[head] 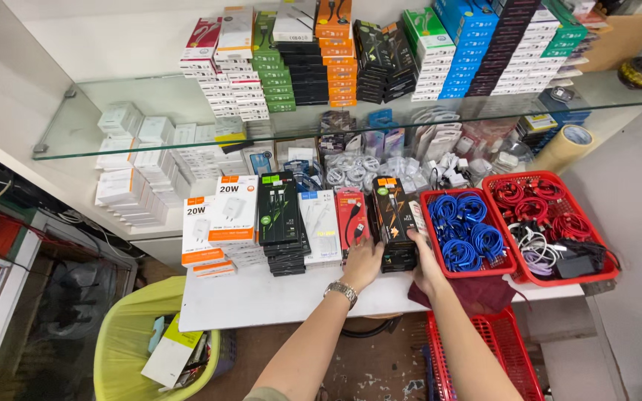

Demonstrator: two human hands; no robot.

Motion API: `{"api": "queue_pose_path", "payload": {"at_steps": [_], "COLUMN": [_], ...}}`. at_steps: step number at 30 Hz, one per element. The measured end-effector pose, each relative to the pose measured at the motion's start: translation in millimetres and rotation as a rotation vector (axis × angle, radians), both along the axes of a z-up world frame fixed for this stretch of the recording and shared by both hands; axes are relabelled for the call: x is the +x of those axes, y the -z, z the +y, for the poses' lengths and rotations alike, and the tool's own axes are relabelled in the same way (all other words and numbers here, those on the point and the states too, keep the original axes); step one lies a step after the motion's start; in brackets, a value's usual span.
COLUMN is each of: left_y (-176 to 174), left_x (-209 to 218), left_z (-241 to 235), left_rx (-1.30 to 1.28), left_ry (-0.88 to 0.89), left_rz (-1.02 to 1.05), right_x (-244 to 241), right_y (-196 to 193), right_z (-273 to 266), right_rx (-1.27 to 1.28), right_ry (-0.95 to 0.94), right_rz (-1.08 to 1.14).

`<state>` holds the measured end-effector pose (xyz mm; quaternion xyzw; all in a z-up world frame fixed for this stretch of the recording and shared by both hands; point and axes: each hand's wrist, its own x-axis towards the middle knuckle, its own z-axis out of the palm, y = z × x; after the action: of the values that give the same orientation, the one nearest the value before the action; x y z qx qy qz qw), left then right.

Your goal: The person wipes the surfaces of small electronics boxes with a maroon cloth and stacks them on a glass shelf. The person handles multiple white and colored boxes, wiping each one before placing it in a neat pile.

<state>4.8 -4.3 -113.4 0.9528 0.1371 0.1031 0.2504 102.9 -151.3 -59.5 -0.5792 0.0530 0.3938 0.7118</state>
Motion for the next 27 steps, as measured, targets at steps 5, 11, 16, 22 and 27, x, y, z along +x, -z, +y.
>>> {"api": "queue_pose_path", "payload": {"at_steps": [5, 11, 16, 22, 27], "left_y": [30, -13, -49, -46, -29], "left_x": [-3, -17, -10, 5, 5], "left_z": [11, 16, -16, -75, -113], "left_rx": [-0.289, -0.473, -0.445, -0.645, -0.689], "left_ry": [-0.075, -0.159, -0.29, -0.178, -0.14], "left_rz": [-0.127, -0.057, -0.186, -0.108, 0.042], "right_x": [12, 30, 21, -7, -28], "right_y": [44, 102, 90, 44, 42], "right_z": [13, 30, 31, -57, -130], "right_rx": [-0.009, -0.163, -0.623, -0.766, -1.034], "right_ry": [-0.048, -0.144, -0.05, 0.078, 0.219], "right_rz": [0.065, -0.259, -0.661, -0.739, -0.918]}}
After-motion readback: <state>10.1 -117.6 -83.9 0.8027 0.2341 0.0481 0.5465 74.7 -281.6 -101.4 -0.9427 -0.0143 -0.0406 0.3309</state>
